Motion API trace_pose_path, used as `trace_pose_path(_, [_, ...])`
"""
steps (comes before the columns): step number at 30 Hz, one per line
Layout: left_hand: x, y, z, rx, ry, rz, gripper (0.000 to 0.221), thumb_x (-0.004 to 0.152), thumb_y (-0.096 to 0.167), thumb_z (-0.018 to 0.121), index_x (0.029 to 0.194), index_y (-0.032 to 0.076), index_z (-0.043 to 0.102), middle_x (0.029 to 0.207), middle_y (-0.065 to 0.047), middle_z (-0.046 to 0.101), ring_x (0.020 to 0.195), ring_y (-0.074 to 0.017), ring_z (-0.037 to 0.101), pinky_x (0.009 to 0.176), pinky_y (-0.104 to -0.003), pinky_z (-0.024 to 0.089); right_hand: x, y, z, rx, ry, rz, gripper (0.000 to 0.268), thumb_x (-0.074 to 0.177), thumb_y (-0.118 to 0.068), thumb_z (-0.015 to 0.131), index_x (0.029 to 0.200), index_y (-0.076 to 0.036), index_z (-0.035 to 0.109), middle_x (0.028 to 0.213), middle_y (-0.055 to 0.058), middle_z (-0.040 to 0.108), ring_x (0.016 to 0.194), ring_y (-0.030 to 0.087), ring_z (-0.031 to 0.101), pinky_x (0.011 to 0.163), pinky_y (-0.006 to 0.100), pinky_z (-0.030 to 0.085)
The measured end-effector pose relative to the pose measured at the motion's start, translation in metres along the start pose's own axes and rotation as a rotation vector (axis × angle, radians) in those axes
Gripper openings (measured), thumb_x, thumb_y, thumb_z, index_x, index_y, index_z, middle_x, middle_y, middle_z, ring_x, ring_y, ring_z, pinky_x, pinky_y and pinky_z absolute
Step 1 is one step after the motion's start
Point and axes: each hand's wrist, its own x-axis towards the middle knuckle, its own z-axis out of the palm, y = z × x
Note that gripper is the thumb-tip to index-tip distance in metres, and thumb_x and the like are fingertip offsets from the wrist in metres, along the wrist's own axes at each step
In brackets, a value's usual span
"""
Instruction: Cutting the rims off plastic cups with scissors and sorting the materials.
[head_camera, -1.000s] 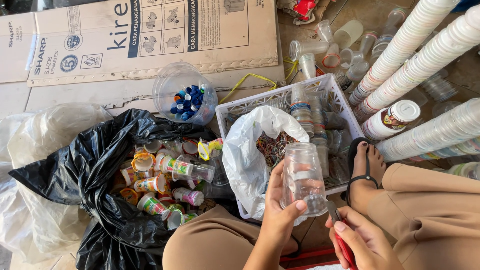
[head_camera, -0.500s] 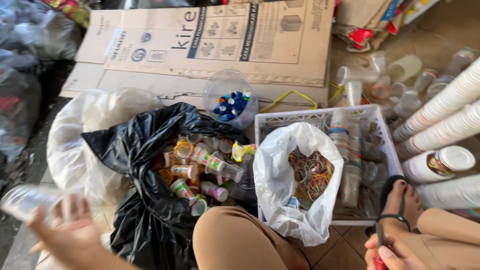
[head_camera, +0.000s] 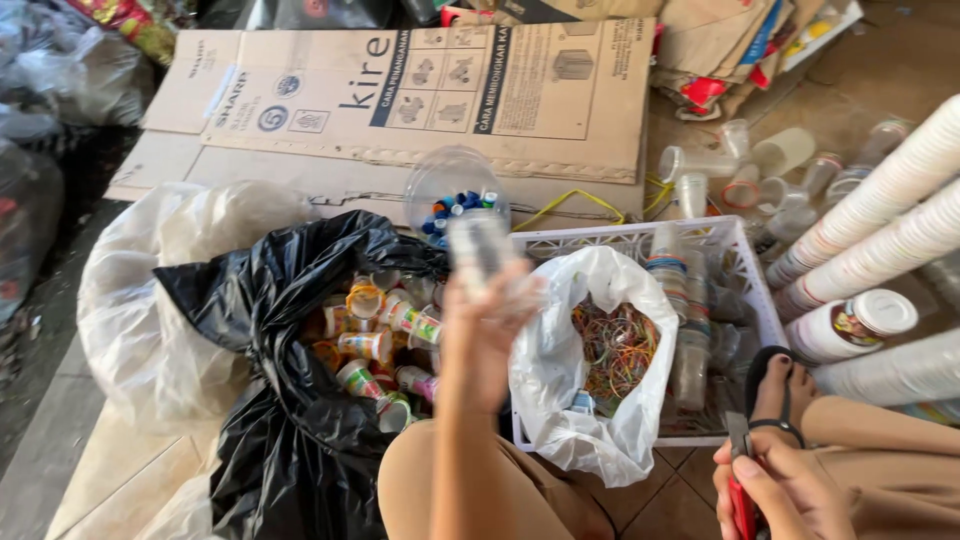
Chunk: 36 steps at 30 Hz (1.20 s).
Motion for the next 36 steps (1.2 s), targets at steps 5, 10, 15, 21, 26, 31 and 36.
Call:
trace_pose_path(5, [-0.024,-0.075,0.036,-0.213,-0.220,-0.239,0.068,0.099,0.025,0.057,0.156,0.010,0.023,0.130,-0.028,0.059,0.099,-0.0380,0.069,0.083,-0.039,0.061,-0.001,-0.028,0.012,0.030,0.121,0.056,0.024,0.099,-0.006,0.049,0.110,0.009,0.064,0.065,0.025,0.063,0.039,0.032,0.056,0.037,0.043,0.045])
trace_pose_path(10, [-0.050,-0.097,0.038,-0.273,-0.152,-0.422,0.078,0.096,0.038,0.058,0.159,0.009,0.023,0.125,-0.029,0.060,0.090,-0.0367,0.070,0.076,-0.037,0.060,0.007,-0.024,0.010,0.091,0.104,0.148,0.027,0.101,-0.013,0.046,0.113,0.007,0.061,0.069,0.027,0.061,0.039,0.033,0.054,0.036,0.047,0.046])
trace_pose_path(15, [-0.061,-0.097,0.037,-0.105,-0.243,-0.391,0.079,0.093,0.025,0.057,0.158,0.001,0.019,0.129,-0.027,0.060,0.100,-0.0266,0.067,0.099,-0.039,0.049,-0.001,-0.037,0.042,0.022,0.049,0.030,0.024,0.095,-0.011,0.054,0.112,0.005,0.062,0.065,0.020,0.065,0.035,0.023,0.054,0.027,0.038,0.048])
trace_pose_path(21, [-0.056,-0.093,0.037,-0.173,-0.174,-0.490,0.075,0.087,0.036,0.051,0.155,0.008,0.036,0.120,-0.025,0.065,0.090,-0.0251,0.065,0.098,-0.039,0.046,0.000,-0.035,0.045,0.085,0.069,0.223,0.021,0.101,-0.012,0.049,0.103,0.006,0.060,0.059,0.019,0.053,0.034,0.023,0.042,0.034,0.038,0.038])
trace_pose_path(26, [-0.057,-0.098,0.033,-0.215,-0.206,-0.469,0.075,0.087,0.034,0.053,0.156,0.008,0.036,0.118,-0.024,0.065,0.089,-0.0251,0.066,0.088,-0.034,0.048,0.002,-0.039,0.055,0.036,0.036,0.268,0.022,0.102,-0.015,0.050,0.104,0.004,0.062,0.057,0.017,0.052,0.035,0.021,0.040,0.035,0.036,0.033])
trace_pose_path(31, [-0.057,-0.099,0.028,-0.174,-0.244,-0.446,0.080,0.085,0.037,0.054,0.156,0.008,0.034,0.117,-0.022,0.064,0.090,-0.0221,0.064,0.085,-0.031,0.043,0.000,-0.045,0.059,-0.004,0.021,0.257,0.024,0.102,-0.017,0.050,0.104,0.003,0.063,0.056,0.016,0.053,0.036,0.020,0.039,0.035,0.034,0.031])
trace_pose_path(36, [-0.057,-0.102,0.021,-0.181,-0.283,-0.427,0.078,0.084,0.035,0.057,0.156,0.012,0.034,0.120,-0.023,0.062,0.095,-0.0251,0.066,0.086,-0.034,0.044,-0.001,-0.047,0.062,-0.035,0.024,0.254,0.024,0.103,-0.017,0.049,0.103,0.003,0.063,0.056,0.015,0.053,0.036,0.019,0.039,0.035,0.034,0.031])
